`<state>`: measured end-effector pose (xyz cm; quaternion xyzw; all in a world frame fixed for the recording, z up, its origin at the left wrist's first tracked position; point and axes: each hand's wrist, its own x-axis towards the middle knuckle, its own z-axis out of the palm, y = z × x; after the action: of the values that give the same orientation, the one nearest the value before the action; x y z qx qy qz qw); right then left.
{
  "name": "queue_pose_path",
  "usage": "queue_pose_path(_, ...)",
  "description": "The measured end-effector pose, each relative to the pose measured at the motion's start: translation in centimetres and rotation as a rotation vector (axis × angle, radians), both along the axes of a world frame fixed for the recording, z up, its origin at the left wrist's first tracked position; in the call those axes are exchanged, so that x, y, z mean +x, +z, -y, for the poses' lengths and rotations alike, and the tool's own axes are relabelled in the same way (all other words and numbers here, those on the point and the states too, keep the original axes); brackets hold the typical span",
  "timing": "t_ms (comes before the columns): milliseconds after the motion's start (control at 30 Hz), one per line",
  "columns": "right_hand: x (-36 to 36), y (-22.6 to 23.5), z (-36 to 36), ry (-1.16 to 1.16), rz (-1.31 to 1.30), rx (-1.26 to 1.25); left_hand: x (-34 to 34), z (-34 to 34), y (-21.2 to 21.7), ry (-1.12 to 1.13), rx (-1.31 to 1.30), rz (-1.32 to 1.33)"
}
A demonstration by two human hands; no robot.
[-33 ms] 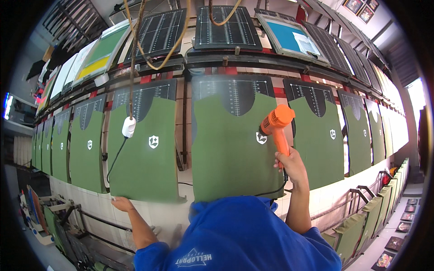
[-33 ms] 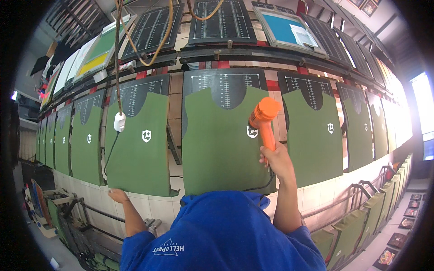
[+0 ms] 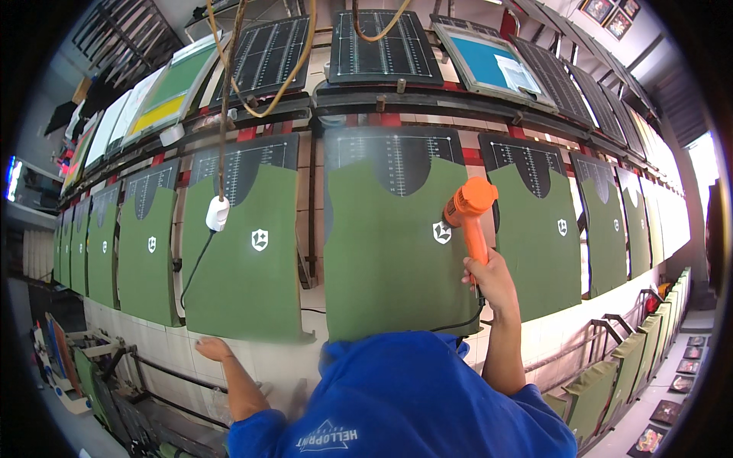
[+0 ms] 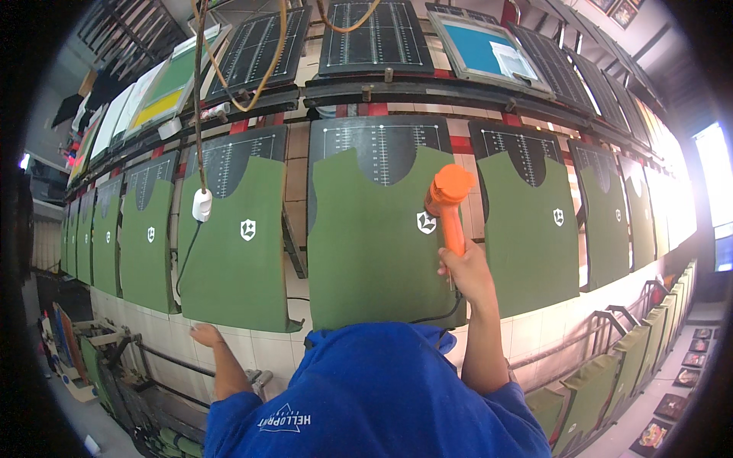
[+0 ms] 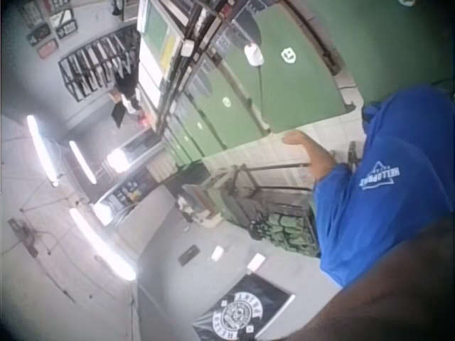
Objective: The person uses a handheld heat gun to apply heat to a white logo on a green sleeveless shirt laid flat on a work surface. They move the heat gun across the logo area while holding the shirt steady with their other hand.
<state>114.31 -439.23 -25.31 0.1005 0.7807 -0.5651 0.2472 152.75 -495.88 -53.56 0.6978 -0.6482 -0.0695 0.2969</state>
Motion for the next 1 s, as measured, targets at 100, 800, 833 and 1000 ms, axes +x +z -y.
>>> queue_pose_path(100, -0.1, 0.1, 0.2, 0.019, -0.012, 0.006, 5.4, -4.8, -7.1, -0.110, 0.351, 0.095)
queue_pose_path(800, -0.2, -0.2, -0.2, -0.020, 0.008, -0.027, -6.8, -18.7, -15.8, -0.722, 1.171, -0.079)
queue_pose_path(833, 0.0, -0.3, -0.1, -0.025, -0.008, -0.012, -6.3, -18.4, -16.0, -0.824, 1.154, -0.061)
queue_pose_path(1000, 0.4, 0.0, -0.4, -0.040, -0.010, 0.028, -8.6, -22.1, -12.8, -0.673, 1.371, -0.003)
